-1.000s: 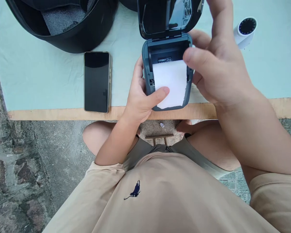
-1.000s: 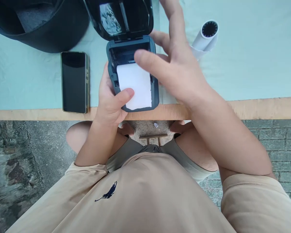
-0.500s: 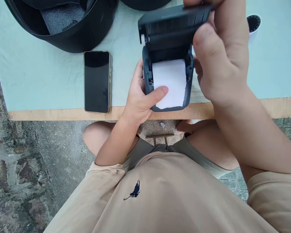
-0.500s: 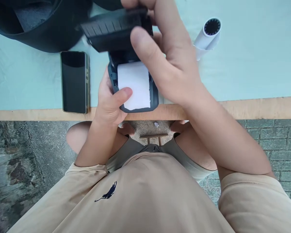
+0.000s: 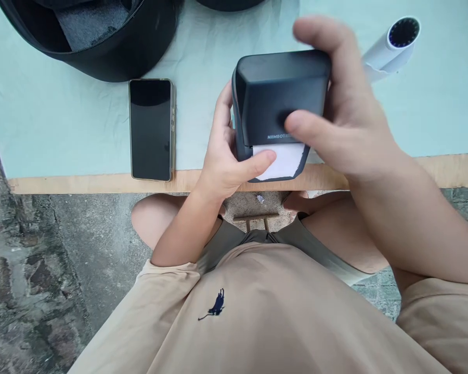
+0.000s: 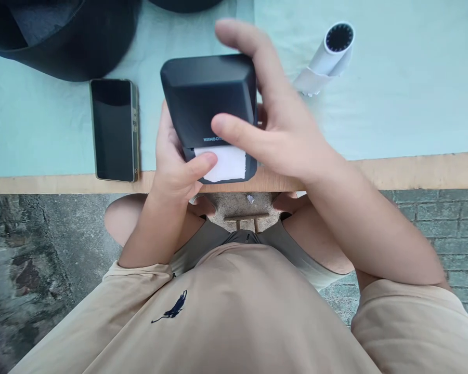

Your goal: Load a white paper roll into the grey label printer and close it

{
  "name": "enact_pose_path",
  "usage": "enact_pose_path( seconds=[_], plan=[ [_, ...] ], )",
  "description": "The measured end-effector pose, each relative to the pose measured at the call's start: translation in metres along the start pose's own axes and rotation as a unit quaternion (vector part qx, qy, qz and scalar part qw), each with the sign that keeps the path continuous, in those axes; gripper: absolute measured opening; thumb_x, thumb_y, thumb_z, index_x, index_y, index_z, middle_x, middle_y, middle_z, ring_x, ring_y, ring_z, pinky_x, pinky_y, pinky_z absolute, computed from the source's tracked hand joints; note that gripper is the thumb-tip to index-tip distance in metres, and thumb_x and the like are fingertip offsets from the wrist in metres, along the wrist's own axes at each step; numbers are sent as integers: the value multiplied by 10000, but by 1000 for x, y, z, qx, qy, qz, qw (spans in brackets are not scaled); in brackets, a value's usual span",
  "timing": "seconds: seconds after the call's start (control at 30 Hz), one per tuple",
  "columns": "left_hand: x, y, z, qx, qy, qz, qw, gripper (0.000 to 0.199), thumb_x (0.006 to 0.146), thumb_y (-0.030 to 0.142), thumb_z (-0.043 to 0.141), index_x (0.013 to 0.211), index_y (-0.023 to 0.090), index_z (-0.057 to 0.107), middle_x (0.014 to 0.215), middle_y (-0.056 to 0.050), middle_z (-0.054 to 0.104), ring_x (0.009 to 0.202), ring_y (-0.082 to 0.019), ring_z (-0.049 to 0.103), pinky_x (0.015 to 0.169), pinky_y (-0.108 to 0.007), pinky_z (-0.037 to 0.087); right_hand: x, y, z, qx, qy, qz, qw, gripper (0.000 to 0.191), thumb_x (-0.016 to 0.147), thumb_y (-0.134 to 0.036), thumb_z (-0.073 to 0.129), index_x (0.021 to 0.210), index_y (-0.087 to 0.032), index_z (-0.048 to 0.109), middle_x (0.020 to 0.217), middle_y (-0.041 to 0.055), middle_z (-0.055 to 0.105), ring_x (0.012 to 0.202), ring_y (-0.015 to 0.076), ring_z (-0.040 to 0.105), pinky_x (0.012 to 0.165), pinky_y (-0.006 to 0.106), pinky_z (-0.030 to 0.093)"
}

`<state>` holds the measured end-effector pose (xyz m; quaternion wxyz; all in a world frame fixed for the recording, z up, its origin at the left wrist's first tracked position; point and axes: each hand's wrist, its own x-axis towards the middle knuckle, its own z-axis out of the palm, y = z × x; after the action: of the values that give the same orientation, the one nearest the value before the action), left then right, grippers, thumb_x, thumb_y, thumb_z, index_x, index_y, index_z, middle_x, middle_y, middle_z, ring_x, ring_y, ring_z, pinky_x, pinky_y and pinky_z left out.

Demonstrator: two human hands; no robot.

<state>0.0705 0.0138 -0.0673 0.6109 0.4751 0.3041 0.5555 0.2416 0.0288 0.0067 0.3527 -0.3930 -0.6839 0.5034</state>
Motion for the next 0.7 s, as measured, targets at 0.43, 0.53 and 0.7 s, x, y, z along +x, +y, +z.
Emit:
enact_pose_path(
  seconds=[0.43,0.53,0.7],
  plan=[
    [-5,32,19,-80,8,-66,995,374,784,463,621,1078,243,552,1002,-63,638,1228,-299,531,941,-416,511,1,-2,4,21,-4,-47,999,512,775,-343,631,1226,-258,406,1325,18,403,1191,149,483,914,238,515],
    [-2,32,20,-115,4,-76,990,352,855,523,469,1052,250,577,1100,-54,635,1289,-267,481,1021,-400,470,2,-2,2,21,-14,-32,999,489,844,-365,539,1285,-242,367,1363,20,398,1191,133,494,933,229,512],
    [0,28,20,-125,76,-112,983,442,898,544,336,1048,242,621,1157,-46,651,1323,-263,446,1093,-376,399,3,-2,-2,-51,42,-63,996,440,885,-347,474,1305,-227,421,1373,3,429,1257,130,451,969,221,484]
  ],
)
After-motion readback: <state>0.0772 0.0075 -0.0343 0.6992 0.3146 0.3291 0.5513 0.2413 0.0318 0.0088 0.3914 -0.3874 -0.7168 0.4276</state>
